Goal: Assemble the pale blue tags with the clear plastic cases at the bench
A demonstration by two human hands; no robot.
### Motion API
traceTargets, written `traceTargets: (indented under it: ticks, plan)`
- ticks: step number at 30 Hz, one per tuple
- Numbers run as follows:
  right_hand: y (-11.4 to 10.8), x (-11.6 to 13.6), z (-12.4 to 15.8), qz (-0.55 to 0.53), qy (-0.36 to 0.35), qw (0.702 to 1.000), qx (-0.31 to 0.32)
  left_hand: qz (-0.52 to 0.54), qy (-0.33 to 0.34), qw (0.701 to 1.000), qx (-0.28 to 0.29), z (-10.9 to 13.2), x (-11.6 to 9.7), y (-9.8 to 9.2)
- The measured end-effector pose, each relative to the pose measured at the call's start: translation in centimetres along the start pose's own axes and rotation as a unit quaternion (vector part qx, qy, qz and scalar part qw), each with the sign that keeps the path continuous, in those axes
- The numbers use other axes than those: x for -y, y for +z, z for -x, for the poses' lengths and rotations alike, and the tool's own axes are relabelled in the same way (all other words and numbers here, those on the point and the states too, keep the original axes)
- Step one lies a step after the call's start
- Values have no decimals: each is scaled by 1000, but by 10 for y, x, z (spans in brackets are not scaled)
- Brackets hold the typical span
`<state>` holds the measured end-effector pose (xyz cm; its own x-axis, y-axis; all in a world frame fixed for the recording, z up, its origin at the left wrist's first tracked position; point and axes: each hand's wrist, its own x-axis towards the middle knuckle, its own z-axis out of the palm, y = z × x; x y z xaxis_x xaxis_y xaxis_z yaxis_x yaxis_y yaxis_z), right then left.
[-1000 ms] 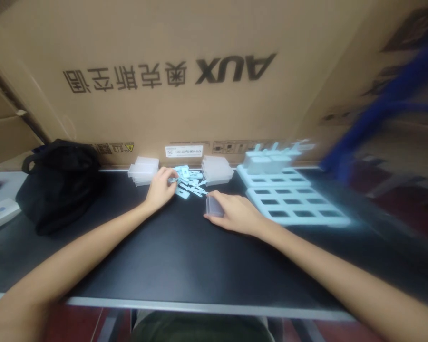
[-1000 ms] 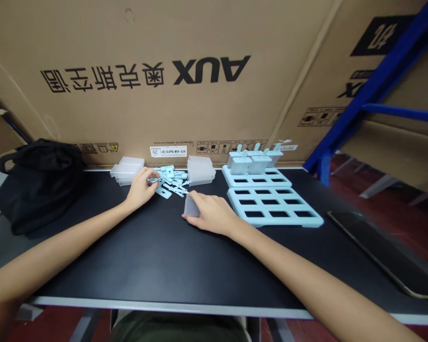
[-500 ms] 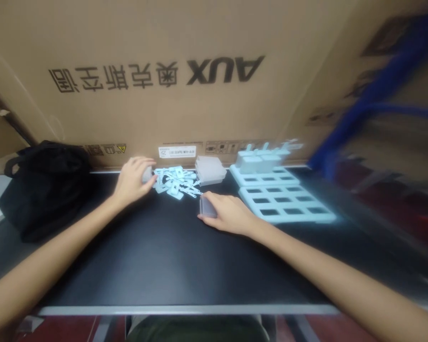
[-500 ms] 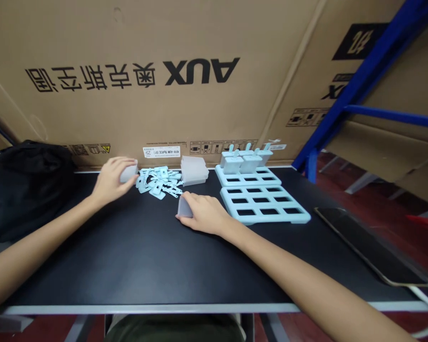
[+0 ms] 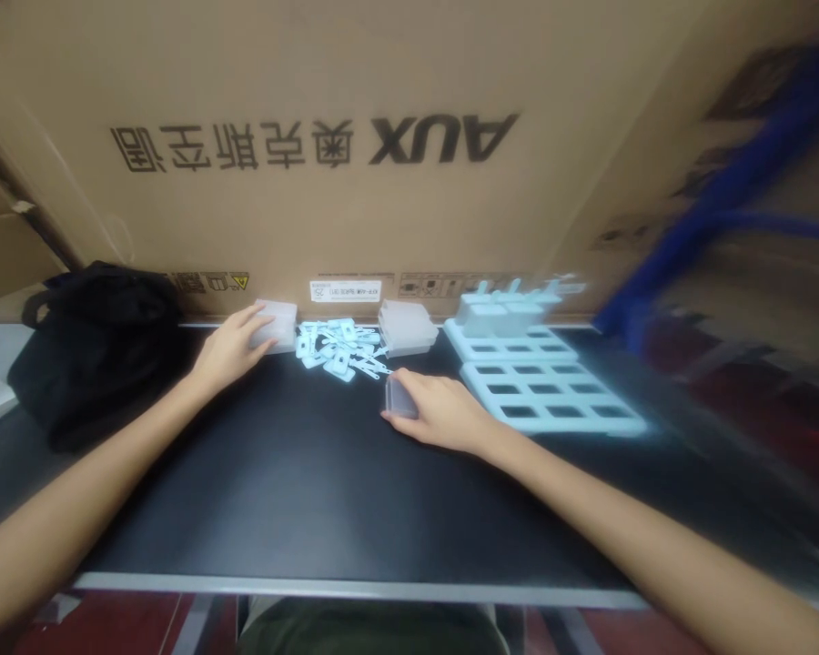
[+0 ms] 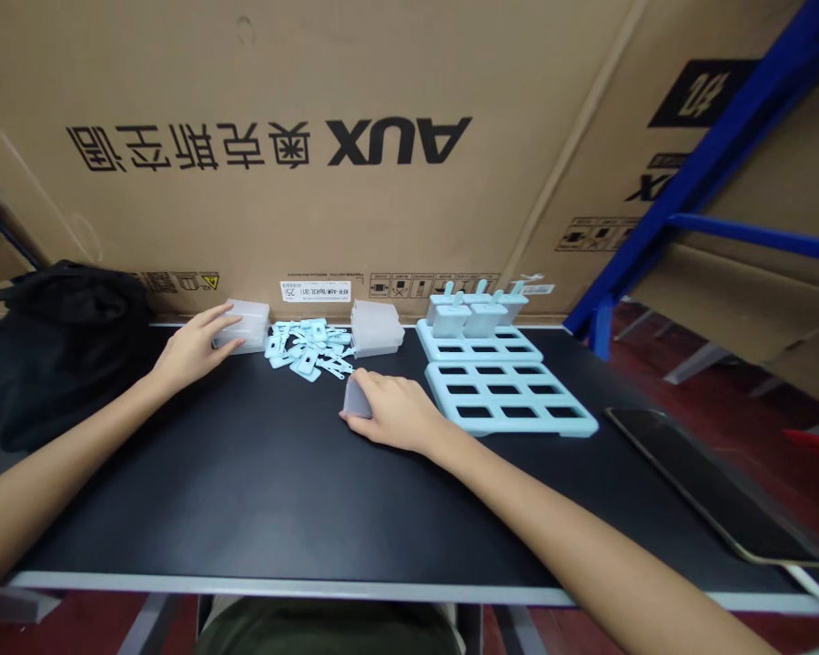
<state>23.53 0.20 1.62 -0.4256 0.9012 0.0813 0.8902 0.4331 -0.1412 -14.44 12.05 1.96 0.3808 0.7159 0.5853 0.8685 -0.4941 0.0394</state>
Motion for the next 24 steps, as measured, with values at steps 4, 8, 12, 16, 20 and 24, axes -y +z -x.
traceTargets:
  ticks: [4, 8, 12, 16, 20, 24]
  plan:
    - [-1, 1, 0, 2, 1, 1000, 2, -13, 17, 1000, 1, 1, 2, 2]
    - [-1, 0, 0, 0, -4, 1000, -2, -10, 24, 1000, -3, 1, 4, 5]
    - [0, -1, 0, -5, -3, 1000, 0, -15, 24, 1000, -3, 2, 0, 4]
    - [0, -1, 3, -28, 4, 1000, -10, -1, 20, 1000, -3, 1, -8, -1]
    - [-8, 0, 5, -68, -31, 997, -31, 50, -14, 997, -64, -2, -6, -2]
    - [-29, 14, -19, -87, -108, 986, -96, 119, -95, 982, -111, -5, 10, 5]
